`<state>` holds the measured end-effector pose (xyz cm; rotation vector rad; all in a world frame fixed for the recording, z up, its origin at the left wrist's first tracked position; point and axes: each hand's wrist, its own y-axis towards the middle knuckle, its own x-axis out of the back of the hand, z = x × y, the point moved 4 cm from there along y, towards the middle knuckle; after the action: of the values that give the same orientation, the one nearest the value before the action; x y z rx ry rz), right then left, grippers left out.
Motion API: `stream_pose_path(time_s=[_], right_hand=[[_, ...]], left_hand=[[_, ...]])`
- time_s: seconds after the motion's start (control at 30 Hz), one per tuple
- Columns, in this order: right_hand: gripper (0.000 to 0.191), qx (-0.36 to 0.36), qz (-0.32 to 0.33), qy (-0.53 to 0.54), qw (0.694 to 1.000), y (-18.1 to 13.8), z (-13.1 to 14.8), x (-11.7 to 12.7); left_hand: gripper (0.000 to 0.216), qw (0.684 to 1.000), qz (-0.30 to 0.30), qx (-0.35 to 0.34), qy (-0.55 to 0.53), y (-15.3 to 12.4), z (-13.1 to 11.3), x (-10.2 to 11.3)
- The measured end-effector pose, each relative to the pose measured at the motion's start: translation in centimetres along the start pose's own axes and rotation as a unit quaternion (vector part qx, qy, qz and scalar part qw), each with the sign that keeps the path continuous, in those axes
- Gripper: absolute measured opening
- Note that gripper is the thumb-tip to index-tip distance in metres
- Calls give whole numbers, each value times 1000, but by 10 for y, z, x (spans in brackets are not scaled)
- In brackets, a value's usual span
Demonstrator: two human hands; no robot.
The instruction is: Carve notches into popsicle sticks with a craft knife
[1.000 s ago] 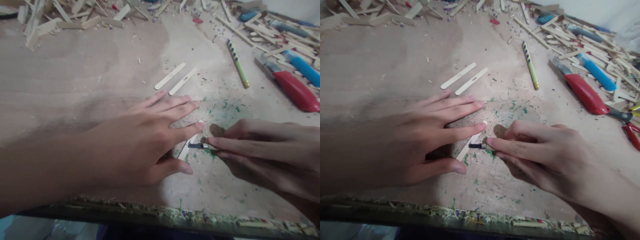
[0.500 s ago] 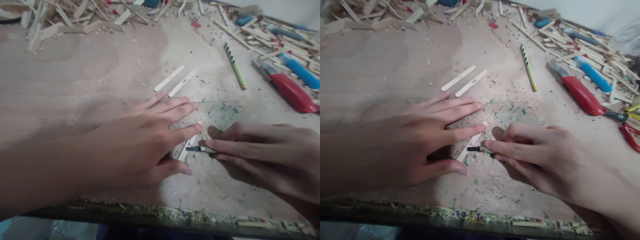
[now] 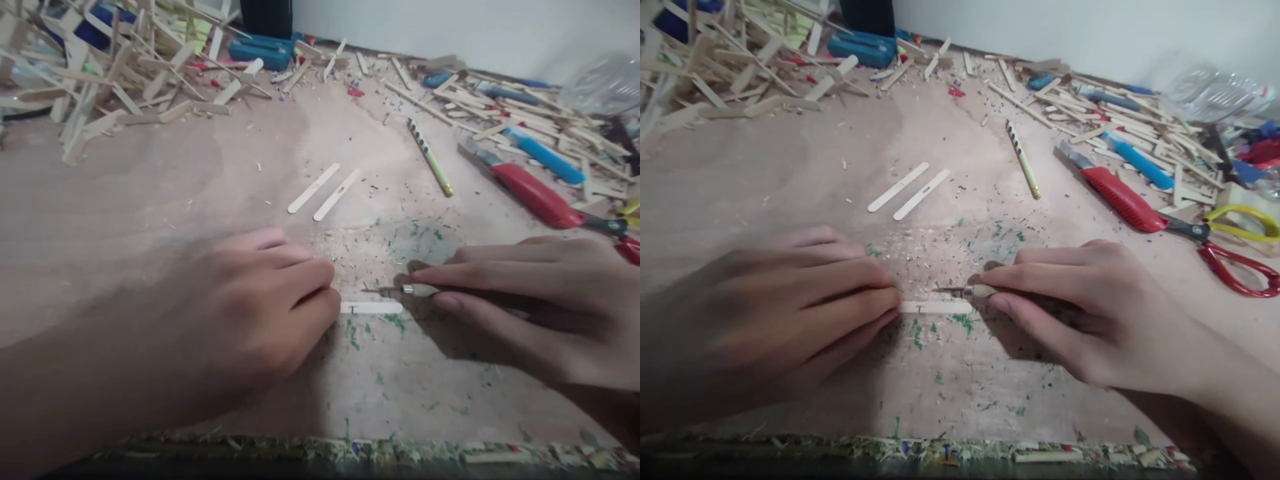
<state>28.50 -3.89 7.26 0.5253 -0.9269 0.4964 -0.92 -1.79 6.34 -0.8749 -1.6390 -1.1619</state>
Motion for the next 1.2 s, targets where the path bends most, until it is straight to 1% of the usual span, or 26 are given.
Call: stream_pose_path(time_s=[0.13,0.3,0.47,0.57,0.7,0.8,0.87,0.9,1.0,1.07,1.13,1.2], right_hand=[[30,-23,-23,16,999,1,1,0],[24,-47,-9,40,998,0,-1,0],[29,-47,-13,36,998,0,-3,-1],[27,-36,-8,21,999,1,-3,-3],[26,-21,-3,8,1000,1,-3,-5],[27,-8,5,5,1000,1,-2,-7],[27,-3,10,-6,1000,1,-2,-7],[26,-1,9,-12,1000,0,-1,-7],[26,2,11,-16,1000,0,-1,-8],[26,-4,14,-5,1000,0,-1,-8],[27,-12,17,4,1000,0,-1,-8],[26,-16,13,2,1000,0,-1,-7]], left_hand=[[35,1000,-20,-9,16,2,4,2],[40,998,-55,33,18,1,10,3],[49,996,-48,64,34,3,10,5],[44,996,-52,66,31,4,10,6],[39,996,-48,70,3,1,10,3],[39,994,-24,84,-61,0,6,0],[40,992,-9,74,-105,0,2,-1],[41,992,-11,66,-111,1,1,-1],[42,994,-36,74,-71,2,4,1],[34,995,-57,80,-35,3,10,1],[27,996,-62,65,-20,2,12,-1],[29,996,-65,51,-18,1,12,-3]])
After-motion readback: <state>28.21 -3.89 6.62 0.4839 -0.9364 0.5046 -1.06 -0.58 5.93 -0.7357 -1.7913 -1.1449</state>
